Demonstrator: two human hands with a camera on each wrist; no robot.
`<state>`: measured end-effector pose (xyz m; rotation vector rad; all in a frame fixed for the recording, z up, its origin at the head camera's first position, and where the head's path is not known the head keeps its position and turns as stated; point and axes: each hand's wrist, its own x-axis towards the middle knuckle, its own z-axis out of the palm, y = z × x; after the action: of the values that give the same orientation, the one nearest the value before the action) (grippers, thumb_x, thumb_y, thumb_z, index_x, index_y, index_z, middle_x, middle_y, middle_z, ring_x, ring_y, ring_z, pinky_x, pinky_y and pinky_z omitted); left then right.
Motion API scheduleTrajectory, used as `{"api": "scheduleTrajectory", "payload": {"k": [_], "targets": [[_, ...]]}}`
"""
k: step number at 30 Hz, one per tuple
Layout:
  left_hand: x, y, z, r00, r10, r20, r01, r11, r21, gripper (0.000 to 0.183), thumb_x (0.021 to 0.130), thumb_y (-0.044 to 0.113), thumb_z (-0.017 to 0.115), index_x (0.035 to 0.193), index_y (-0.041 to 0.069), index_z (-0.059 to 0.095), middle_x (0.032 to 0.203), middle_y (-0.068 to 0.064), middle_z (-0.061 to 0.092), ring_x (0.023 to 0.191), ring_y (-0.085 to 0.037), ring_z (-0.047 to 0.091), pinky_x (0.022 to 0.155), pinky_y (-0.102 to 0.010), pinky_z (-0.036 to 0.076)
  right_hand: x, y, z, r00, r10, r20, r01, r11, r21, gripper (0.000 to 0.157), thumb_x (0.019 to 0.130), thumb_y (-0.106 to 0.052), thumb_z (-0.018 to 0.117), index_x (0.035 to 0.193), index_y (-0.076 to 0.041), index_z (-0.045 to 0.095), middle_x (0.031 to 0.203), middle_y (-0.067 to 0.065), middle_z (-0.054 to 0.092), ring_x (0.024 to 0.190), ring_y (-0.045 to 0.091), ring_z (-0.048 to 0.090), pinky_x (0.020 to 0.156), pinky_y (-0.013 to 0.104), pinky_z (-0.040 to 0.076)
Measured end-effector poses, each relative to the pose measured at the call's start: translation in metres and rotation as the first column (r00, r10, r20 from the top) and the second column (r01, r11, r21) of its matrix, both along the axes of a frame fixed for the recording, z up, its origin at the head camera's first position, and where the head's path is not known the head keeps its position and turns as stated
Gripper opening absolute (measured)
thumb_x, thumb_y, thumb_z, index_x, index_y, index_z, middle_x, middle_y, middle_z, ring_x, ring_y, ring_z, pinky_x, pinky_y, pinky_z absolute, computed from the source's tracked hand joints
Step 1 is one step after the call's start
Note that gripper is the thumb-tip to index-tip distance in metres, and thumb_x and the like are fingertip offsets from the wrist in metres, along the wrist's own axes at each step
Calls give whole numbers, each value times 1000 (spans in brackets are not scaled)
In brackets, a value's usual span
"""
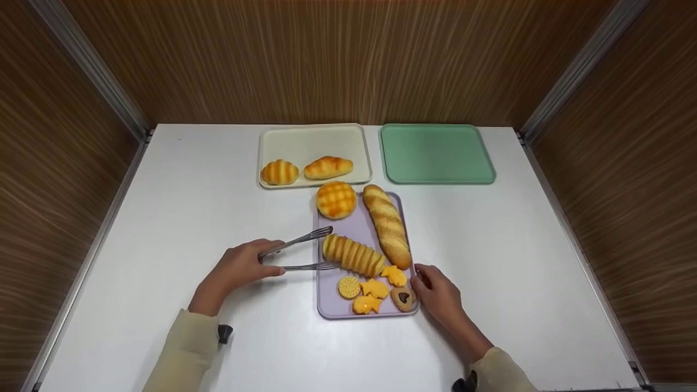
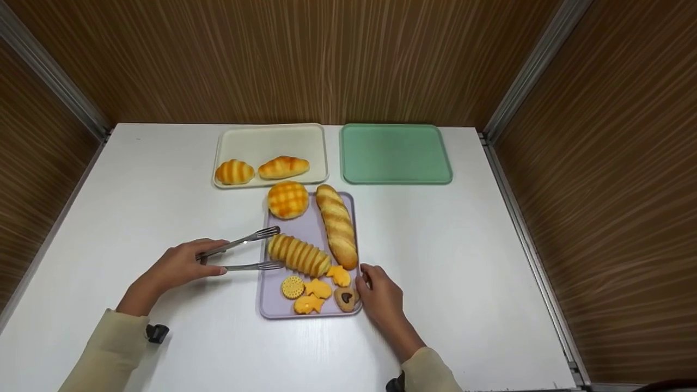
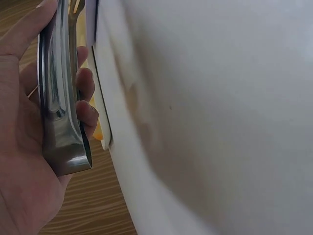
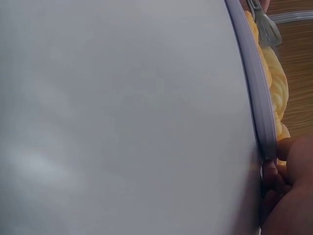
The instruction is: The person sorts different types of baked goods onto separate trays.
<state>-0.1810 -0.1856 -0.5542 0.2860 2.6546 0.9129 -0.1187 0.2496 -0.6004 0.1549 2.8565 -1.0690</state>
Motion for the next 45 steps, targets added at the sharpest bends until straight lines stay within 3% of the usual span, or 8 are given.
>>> {"api": "scheduleTrajectory", "payload": {"k": [10, 18, 22, 30, 37, 45], "targets": [[1, 14, -11, 985, -88, -148, 83, 996, -40, 64, 83, 51, 78, 141, 29, 60, 138, 1, 64, 128, -23, 59, 106, -48, 46, -1, -2, 0, 1000, -9, 14, 9, 1000, -20, 43, 100, -27, 63, 139, -9, 59, 115, 5, 66, 101, 21, 57, 96, 44, 49], [6, 18, -18, 936, -167, -310, 151, 986, -77, 57, 83, 40, 81, 135, 22, 64, 126, -1, 71, 115, -21, 67, 97, -44, 52, 0, 0, 1, 1000, -17, 11, 17, 1000, -24, 43, 100, -27, 62, 139, -9, 59, 114, 5, 65, 101, 21, 56, 95, 43, 48], [7, 19, -19, 947, -143, -289, 132, 990, -58, 56, 82, 36, 82, 134, 23, 64, 125, 2, 71, 114, -18, 67, 96, -42, 53, 0, 0, 1, 1000, -14, 10, 15, 1000, -25, 44, 100, -28, 62, 139, -8, 59, 118, 6, 66, 104, 22, 57, 98, 45, 49], [5, 23, -20, 976, -72, -204, 67, 997, -35, 52, 81, 40, 81, 128, 25, 62, 113, 7, 67, 92, -16, 59, 83, -40, 50, 0, 1, 0, 1000, -3, -22, 2, 1000, -17, 41, 99, -27, 63, 136, -8, 61, 111, 5, 65, 97, 21, 56, 91, 42, 48], [4, 22, -23, 983, -51, -175, 52, 999, 2, 52, 81, 43, 81, 126, 27, 60, 117, 10, 61, 88, -16, 55, 79, -36, 47, 1, 1, 0, 1000, -1, 2, 1, 1000, -19, 42, 100, -27, 62, 138, -9, 60, 115, 5, 65, 100, 21, 56, 93, 43, 48], [4, 21, -24, 982, -38, -185, 41, 999, 16, 51, 81, 44, 82, 125, 27, 63, 108, 10, 62, 83, -16, 53, 74, -35, 44, 1, 0, 1, 1000, -9, 11, 10, 1000, -29, 42, 100, -27, 62, 139, -10, 59, 117, 6, 66, 102, 21, 57, 96, 44, 48]]}}
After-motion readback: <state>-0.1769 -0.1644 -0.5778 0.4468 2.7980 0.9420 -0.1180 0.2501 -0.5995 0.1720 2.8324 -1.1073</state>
